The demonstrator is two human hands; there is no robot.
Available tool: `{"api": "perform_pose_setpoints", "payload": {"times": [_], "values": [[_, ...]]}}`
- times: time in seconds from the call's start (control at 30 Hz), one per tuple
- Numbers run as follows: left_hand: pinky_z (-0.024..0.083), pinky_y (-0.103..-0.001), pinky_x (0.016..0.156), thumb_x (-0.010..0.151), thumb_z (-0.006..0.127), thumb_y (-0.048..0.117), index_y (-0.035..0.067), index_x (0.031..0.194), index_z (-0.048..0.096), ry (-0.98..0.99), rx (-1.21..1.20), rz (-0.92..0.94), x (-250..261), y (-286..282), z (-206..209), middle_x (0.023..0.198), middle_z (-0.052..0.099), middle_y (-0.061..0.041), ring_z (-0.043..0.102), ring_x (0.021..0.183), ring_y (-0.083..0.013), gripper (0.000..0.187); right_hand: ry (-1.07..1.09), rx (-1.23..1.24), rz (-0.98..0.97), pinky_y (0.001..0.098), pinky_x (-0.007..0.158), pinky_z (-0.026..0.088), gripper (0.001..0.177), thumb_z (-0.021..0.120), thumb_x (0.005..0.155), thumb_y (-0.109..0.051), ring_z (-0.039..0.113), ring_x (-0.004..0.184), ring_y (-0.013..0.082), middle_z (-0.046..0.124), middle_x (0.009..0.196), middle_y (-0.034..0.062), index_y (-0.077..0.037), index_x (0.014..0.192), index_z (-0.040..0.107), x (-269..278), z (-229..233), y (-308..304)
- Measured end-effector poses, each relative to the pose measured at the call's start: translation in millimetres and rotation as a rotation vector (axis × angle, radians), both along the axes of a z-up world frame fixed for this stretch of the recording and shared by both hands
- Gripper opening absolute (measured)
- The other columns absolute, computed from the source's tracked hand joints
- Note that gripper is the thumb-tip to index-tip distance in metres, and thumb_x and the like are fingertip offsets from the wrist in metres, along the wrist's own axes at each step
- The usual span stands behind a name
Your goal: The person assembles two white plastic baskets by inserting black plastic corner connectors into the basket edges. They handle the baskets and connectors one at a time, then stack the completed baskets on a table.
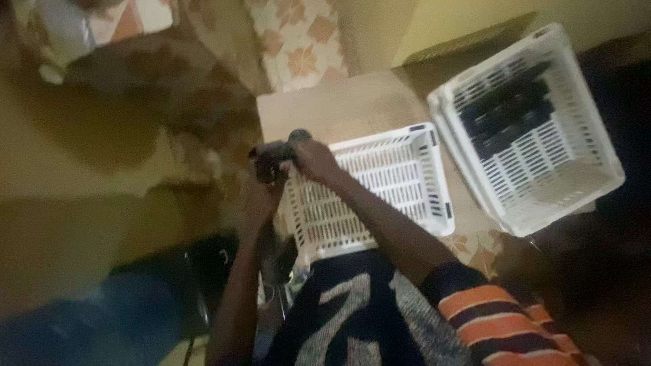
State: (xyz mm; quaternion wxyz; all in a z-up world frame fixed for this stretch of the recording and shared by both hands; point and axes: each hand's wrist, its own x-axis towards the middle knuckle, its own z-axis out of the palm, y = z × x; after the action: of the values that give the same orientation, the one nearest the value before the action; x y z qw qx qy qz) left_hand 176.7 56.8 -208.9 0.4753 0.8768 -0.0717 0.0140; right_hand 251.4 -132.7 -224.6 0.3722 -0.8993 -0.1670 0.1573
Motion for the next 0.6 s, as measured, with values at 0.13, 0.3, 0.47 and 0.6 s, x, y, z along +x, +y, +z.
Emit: {"api": "perform_pose_setpoints", "payload": {"times": [0.13, 0.3, 0.47, 0.6], "values": [[0.047, -0.052, 0.092, 0.09, 0.077, 0.04, 0.005, 0.143, 0.05, 0.455, 0.42, 0.124, -8, 4, 63, 0.132, 0.061, -0.021, 0.059, 0.113, -0.0358, 0.07, -0.297, 0.163, -0.179, 0.0502, 0.089, 0.054, 0.037, 0.076, 0.082, -0.009, 0.066, 0.106, 0.0408, 0.07, 0.111, 0.0216, -0.001, 0.116, 0.064, -26, 23, -29], [0.049, -0.05, 0.105, 0.095, 0.064, 0.046, 0.011, 0.147, 0.058, 0.497, 0.022, 0.3, -56, -21, 173, 0.141, 0.067, -0.017, 0.063, 0.13, -0.0349, 0.063, -0.287, 0.211, -0.252, 0.0449, 0.101, 0.053, 0.042, 0.076, 0.086, -0.012, 0.067, 0.116, 0.0362, 0.071, 0.124, 0.0186, -0.002, 0.126, 0.066, -59, 43, -94], [0.049, -0.055, 0.105, 0.094, 0.066, 0.048, 0.019, 0.164, 0.027, 0.617, 0.44, 0.542, -66, -111, 235, 0.14, 0.06, -0.021, 0.062, 0.125, -0.0409, 0.086, -0.059, 0.288, -0.348, 0.0394, 0.097, 0.056, 0.03, 0.073, 0.09, -0.012, 0.073, 0.109, 0.0294, 0.075, 0.115, 0.0156, -0.001, 0.118, 0.071, -85, 54, -173], [0.05, -0.055, 0.097, 0.094, 0.071, 0.035, 0.009, 0.162, 0.024, 0.317, 0.407, 0.572, -65, -176, 245, 0.144, 0.053, -0.026, 0.06, 0.121, -0.043, 0.086, 0.006, 0.279, -0.404, 0.0368, 0.094, 0.057, 0.028, 0.072, 0.09, -0.012, 0.075, 0.104, 0.0269, 0.077, 0.11, 0.0142, -0.001, 0.116, 0.072, -101, 69, -242]]}}
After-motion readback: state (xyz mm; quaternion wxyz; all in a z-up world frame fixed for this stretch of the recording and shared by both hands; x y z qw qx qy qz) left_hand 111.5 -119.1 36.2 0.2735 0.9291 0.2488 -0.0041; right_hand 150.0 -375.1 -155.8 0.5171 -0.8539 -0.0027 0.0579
